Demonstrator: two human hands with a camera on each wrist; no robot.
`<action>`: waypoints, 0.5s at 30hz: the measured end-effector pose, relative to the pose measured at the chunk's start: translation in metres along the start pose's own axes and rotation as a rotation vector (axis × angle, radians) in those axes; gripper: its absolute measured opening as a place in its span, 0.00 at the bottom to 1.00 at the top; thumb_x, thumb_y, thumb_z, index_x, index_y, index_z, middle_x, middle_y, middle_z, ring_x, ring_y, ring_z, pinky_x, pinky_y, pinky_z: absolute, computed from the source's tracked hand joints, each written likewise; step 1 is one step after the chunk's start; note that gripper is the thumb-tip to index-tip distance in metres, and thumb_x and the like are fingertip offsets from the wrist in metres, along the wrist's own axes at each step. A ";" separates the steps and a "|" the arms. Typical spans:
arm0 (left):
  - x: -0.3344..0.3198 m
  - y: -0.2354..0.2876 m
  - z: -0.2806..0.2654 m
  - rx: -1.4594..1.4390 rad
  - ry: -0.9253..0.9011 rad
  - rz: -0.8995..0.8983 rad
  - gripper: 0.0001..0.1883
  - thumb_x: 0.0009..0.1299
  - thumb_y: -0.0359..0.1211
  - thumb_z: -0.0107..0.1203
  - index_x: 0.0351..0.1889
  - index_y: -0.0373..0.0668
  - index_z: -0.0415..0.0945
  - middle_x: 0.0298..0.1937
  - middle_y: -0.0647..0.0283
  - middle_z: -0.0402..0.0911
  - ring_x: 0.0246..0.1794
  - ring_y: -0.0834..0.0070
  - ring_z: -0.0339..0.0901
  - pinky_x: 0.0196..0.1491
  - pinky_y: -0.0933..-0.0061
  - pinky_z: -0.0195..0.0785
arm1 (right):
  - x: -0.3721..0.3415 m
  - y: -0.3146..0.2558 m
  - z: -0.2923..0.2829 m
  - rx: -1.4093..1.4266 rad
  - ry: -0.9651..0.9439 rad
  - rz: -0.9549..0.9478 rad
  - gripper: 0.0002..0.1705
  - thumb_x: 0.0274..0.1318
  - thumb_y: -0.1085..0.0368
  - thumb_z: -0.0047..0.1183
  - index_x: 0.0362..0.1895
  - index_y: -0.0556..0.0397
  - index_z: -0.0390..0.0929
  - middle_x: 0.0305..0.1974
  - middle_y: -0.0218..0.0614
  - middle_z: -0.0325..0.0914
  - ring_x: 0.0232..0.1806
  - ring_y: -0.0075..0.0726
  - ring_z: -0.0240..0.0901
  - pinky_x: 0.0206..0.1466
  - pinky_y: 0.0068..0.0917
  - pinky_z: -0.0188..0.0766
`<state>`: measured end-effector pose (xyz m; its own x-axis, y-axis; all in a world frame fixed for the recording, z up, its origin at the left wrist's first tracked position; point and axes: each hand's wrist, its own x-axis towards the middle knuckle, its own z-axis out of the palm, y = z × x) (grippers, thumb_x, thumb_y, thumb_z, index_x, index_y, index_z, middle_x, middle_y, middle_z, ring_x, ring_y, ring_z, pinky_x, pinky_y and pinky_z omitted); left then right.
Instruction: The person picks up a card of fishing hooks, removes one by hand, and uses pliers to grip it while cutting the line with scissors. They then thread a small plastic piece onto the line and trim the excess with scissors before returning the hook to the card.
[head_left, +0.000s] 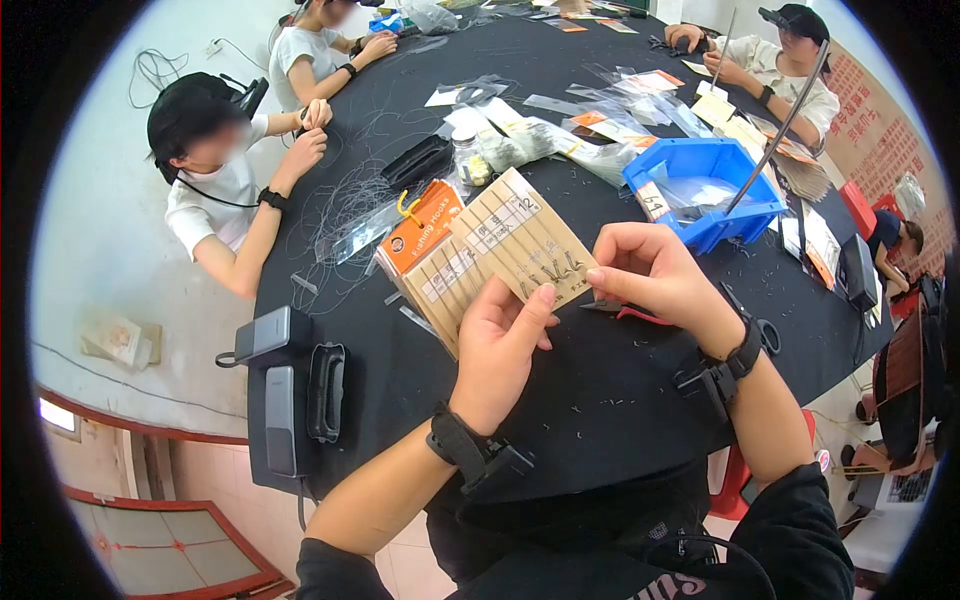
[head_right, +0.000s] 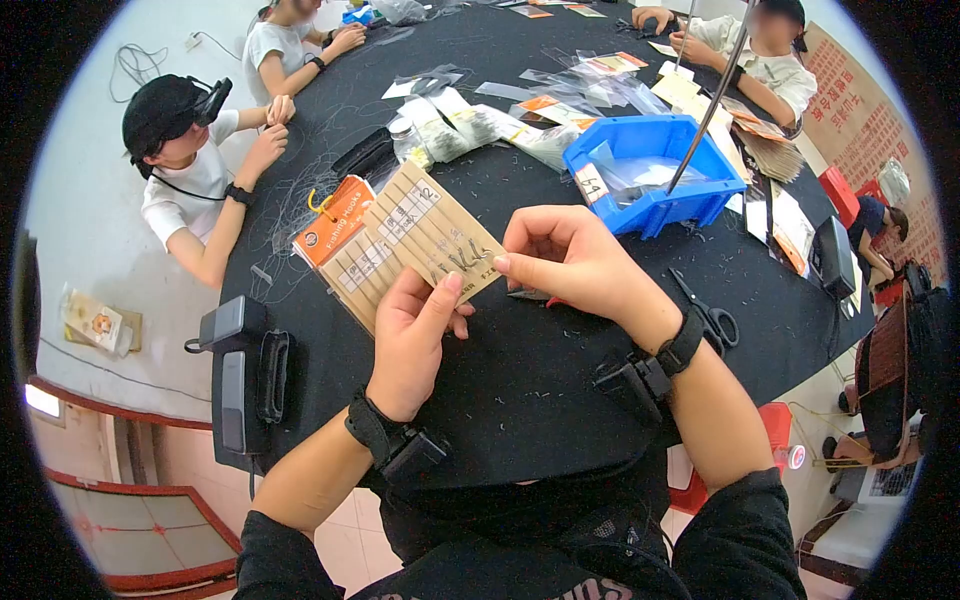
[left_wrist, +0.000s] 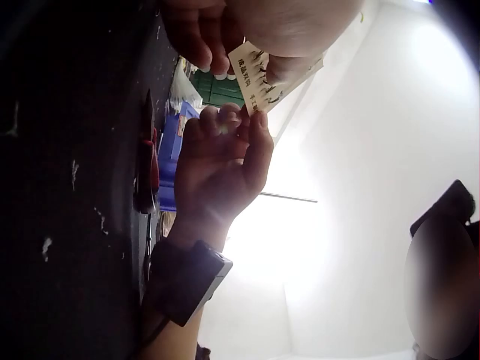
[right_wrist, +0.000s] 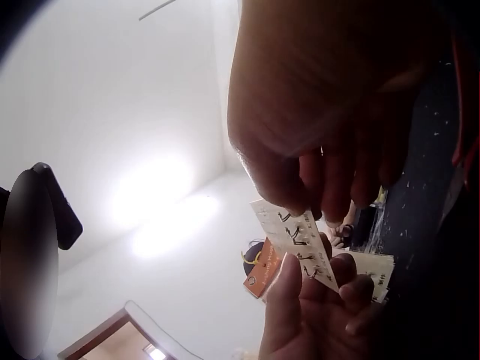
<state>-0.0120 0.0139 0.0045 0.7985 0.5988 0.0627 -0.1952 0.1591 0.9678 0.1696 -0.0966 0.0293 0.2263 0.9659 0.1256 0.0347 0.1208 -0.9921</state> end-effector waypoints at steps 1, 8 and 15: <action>0.000 0.000 0.000 0.005 0.004 -0.001 0.17 0.74 0.39 0.56 0.54 0.39 0.72 0.46 0.66 0.79 0.37 0.83 0.73 0.35 0.83 0.67 | 0.000 -0.001 0.000 -0.003 0.000 0.001 0.10 0.60 0.63 0.60 0.30 0.54 0.76 0.27 0.24 0.76 0.28 0.13 0.69 0.31 0.15 0.65; 0.000 -0.001 0.000 -0.015 0.000 0.011 0.16 0.75 0.38 0.54 0.55 0.38 0.72 0.46 0.66 0.79 0.37 0.83 0.73 0.36 0.83 0.67 | 0.000 -0.004 0.002 0.019 0.012 0.007 0.10 0.61 0.63 0.59 0.30 0.53 0.76 0.27 0.25 0.77 0.29 0.14 0.71 0.33 0.16 0.68; 0.000 -0.003 -0.002 -0.161 -0.026 0.000 0.14 0.77 0.35 0.48 0.55 0.37 0.72 0.46 0.64 0.79 0.37 0.83 0.73 0.37 0.83 0.67 | 0.000 -0.005 0.001 0.043 -0.002 0.015 0.09 0.61 0.63 0.59 0.31 0.54 0.75 0.27 0.25 0.77 0.29 0.15 0.71 0.33 0.16 0.68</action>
<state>-0.0130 0.0148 0.0009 0.8124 0.5787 0.0711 -0.2826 0.2841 0.9162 0.1687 -0.0972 0.0338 0.2248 0.9681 0.1109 -0.0106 0.1162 -0.9932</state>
